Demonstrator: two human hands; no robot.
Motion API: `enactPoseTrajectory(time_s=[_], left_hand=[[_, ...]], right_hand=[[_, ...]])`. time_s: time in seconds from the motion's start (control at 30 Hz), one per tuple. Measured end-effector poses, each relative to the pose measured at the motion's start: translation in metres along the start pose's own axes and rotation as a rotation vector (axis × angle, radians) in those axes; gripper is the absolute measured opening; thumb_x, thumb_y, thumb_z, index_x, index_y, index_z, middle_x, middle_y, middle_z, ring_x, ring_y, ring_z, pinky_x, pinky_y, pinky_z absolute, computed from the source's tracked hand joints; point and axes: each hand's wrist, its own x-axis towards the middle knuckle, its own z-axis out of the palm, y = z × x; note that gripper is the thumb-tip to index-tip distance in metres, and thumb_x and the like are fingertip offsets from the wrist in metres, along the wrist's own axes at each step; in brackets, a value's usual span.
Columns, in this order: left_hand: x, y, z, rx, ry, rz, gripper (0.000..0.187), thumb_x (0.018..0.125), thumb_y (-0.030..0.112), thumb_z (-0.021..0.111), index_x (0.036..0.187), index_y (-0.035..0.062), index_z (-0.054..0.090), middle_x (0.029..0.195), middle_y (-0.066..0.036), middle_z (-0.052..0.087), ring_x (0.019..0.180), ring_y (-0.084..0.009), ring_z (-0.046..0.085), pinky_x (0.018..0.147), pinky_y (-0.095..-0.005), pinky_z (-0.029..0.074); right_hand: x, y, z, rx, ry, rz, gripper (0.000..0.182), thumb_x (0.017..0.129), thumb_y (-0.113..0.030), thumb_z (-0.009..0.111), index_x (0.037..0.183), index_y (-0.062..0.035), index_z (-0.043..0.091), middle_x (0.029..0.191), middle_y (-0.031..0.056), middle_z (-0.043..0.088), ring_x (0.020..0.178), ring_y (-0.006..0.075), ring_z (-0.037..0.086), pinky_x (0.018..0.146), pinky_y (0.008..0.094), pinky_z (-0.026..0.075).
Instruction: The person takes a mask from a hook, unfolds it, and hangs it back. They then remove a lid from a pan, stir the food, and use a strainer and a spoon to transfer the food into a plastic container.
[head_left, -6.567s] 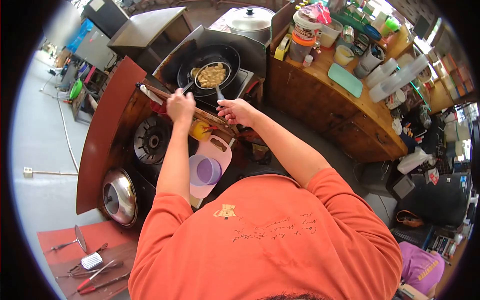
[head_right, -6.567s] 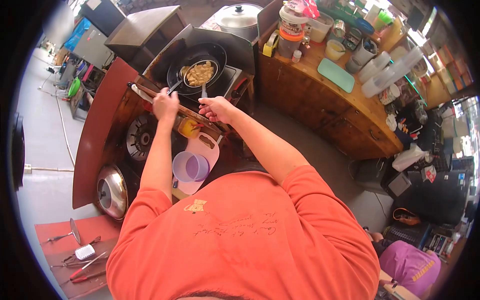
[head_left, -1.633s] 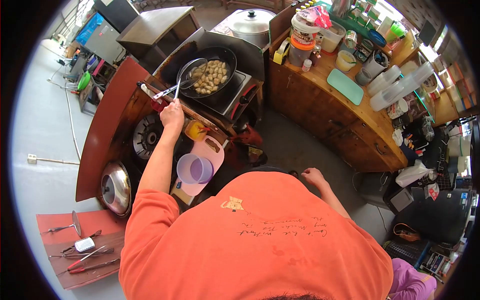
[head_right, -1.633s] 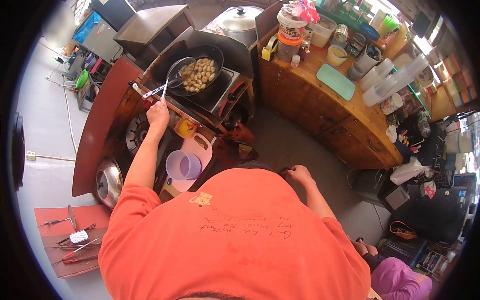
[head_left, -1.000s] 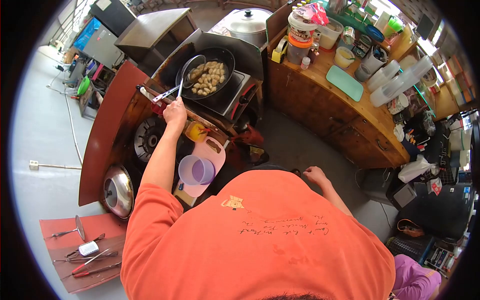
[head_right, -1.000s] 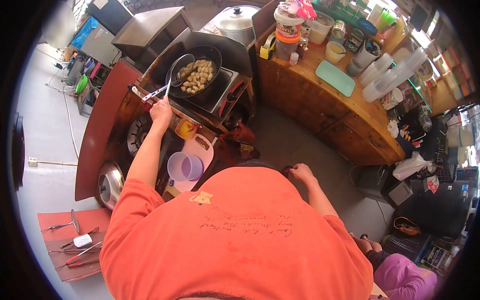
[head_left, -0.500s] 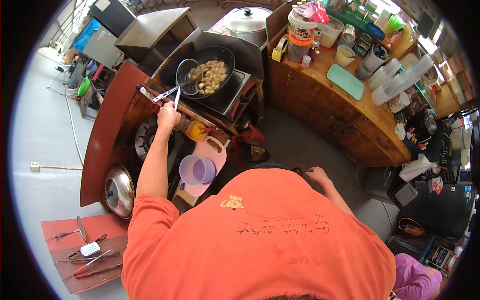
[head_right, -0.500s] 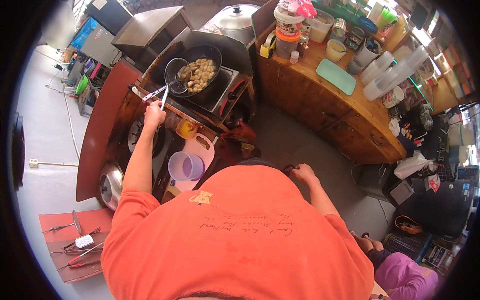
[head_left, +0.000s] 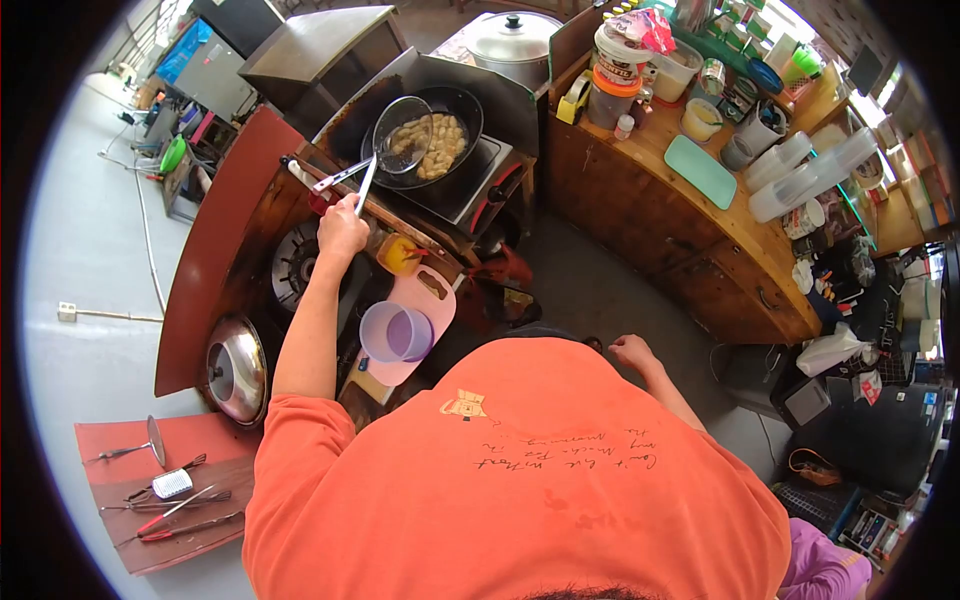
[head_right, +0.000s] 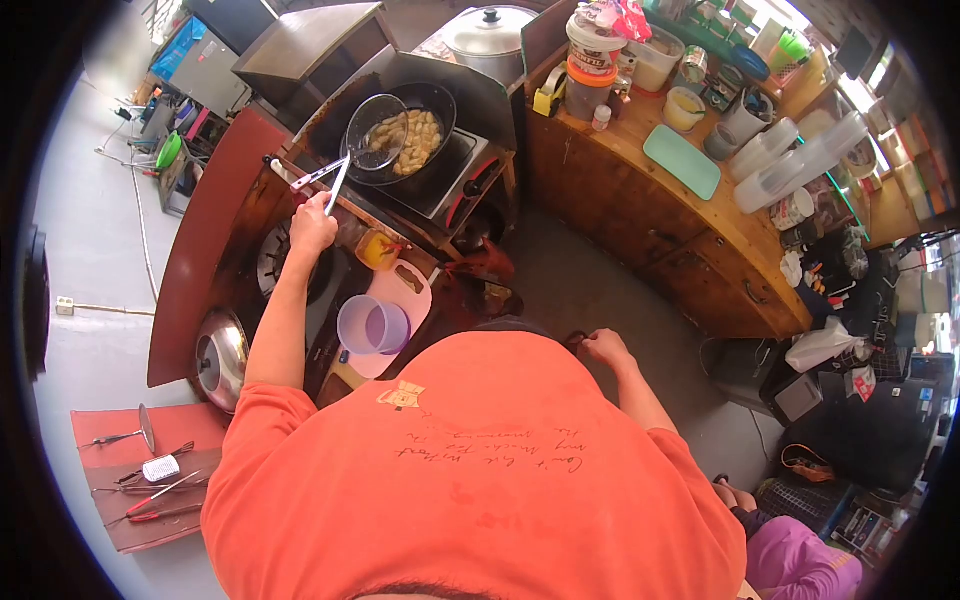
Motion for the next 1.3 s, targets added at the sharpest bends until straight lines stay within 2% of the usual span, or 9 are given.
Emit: enactPoseTrajectory(time_s=[0.3, 0.57, 0.7, 0.8, 0.97, 1.03, 1.1, 1.17, 1.3], left_hand=[[-0.006, 0.004, 0.0, 0.057, 0.071, 0.036, 0.043, 0.082, 0.008, 0.054, 0.124, 0.0178, 0.061, 0.099, -0.022, 0.069, 0.093, -0.0389, 0.067, 0.083, -0.0475, 0.054], [0.001, 0.007, -0.005, 0.092, 0.166, 0.057, 0.045, 0.084, 0.01, 0.053, 0.127, 0.0204, 0.06, 0.101, -0.015, 0.07, 0.089, -0.0367, 0.068, 0.08, -0.0467, 0.055], [0.016, 0.002, 0.009, 0.124, 0.18, 0.118, 0.043, 0.085, 0.011, 0.054, 0.126, 0.02, 0.06, 0.099, -0.016, 0.07, 0.09, -0.036, 0.068, 0.079, -0.0466, 0.055], [0.019, 0.01, 0.006, 0.051, 0.182, 0.04, 0.043, 0.084, 0.01, 0.055, 0.126, 0.0192, 0.061, 0.099, -0.019, 0.069, 0.09, -0.0375, 0.068, 0.08, -0.0474, 0.055], [0.025, 0.005, 0.026, -0.334, 0.208, 0.006, 0.047, 0.074, 0.009, 0.059, 0.121, 0.012, 0.064, 0.099, -0.021, 0.069, 0.091, -0.0385, 0.067, 0.083, -0.0461, 0.053], [0.022, 0.004, 0.045, -0.533, 0.179, 0.003, 0.048, 0.071, 0.01, 0.063, 0.119, 0.0084, 0.065, 0.094, -0.019, 0.07, 0.084, -0.0326, 0.069, 0.078, -0.0414, 0.054], [0.015, 0.009, 0.068, -0.778, 0.172, -0.047, 0.051, 0.068, 0.008, 0.068, 0.118, -0.0015, 0.063, 0.086, -0.013, 0.07, 0.071, -0.0181, 0.067, 0.066, -0.0313, 0.053], [0.013, 0.013, 0.094, -1.065, 0.108, -0.096, 0.054, 0.069, 0.004, 0.069, 0.121, -0.0068, 0.058, 0.083, -0.011, 0.069, 0.069, -0.0143, 0.063, 0.062, -0.0284, 0.052], [-0.004, 0.039, 0.104, -1.356, 0.107, -0.085, 0.052, 0.079, 0.003, 0.072, 0.126, -0.0081, 0.051, 0.078, -0.007, 0.064, 0.053, -0.0101, 0.056, 0.046, -0.0243, 0.044]], right_hand=[[0.002, 0.0, 0.0, -0.017, -0.063, 0.028, 0.039, 0.083, -0.031, 0.063, 0.108, -0.0018, 0.071, 0.104, 0.019, 0.07, 0.1, 0.0322, 0.067, 0.088, 0.039, 0.051], [0.0, 0.011, 0.007, -0.058, -0.069, 0.054, 0.04, 0.083, -0.034, 0.064, 0.108, -0.0029, 0.071, 0.107, 0.0188, 0.07, 0.104, 0.0338, 0.065, 0.091, 0.0406, 0.05], [0.007, 0.015, 0.012, -0.116, 0.004, -0.027, 0.036, 0.08, -0.031, 0.063, 0.102, -0.0046, 0.074, 0.101, 0.0165, 0.071, 0.099, 0.0315, 0.067, 0.088, 0.0392, 0.052], [0.015, 0.001, 0.007, -0.093, 0.017, -0.076, 0.034, 0.082, -0.032, 0.063, 0.102, -0.0068, 0.074, 0.1, 0.0155, 0.071, 0.099, 0.0311, 0.067, 0.088, 0.0397, 0.052], [0.023, -0.084, -0.016, -0.123, 0.046, -0.339, 0.038, 0.084, -0.034, 0.06, 0.105, -0.0043, 0.071, 0.104, 0.0169, 0.07, 0.101, 0.0337, 0.065, 0.087, 0.041, 0.051], [0.024, -0.135, -0.025, -0.055, 0.049, -0.492, 0.036, 0.085, -0.033, 0.059, 0.103, -0.0045, 0.071, 0.103, 0.0174, 0.07, 0.1, 0.0347, 0.065, 0.088, 0.0421, 0.051], [0.009, -0.196, -0.038, 0.009, 0.039, -0.636, 0.036, 0.086, -0.034, 0.059, 0.101, -0.0035, 0.071, 0.103, 0.0178, 0.069, 0.099, 0.036, 0.065, 0.087, 0.0426, 0.051], [0.0, -0.248, -0.045, 0.081, -0.024, -0.778, 0.035, 0.086, -0.033, 0.06, 0.101, -0.0035, 0.071, 0.098, 0.0163, 0.07, 0.089, 0.031, 0.067, 0.081, 0.0394, 0.053], [-0.013, -0.332, -0.04, 0.393, -0.359, -0.706, 0.032, 0.094, -0.032, 0.057, 0.108, -0.0051, 0.067, 0.084, 0.0026, 0.066, 0.069, 0.0126, 0.062, 0.063, 0.0301, 0.052]])
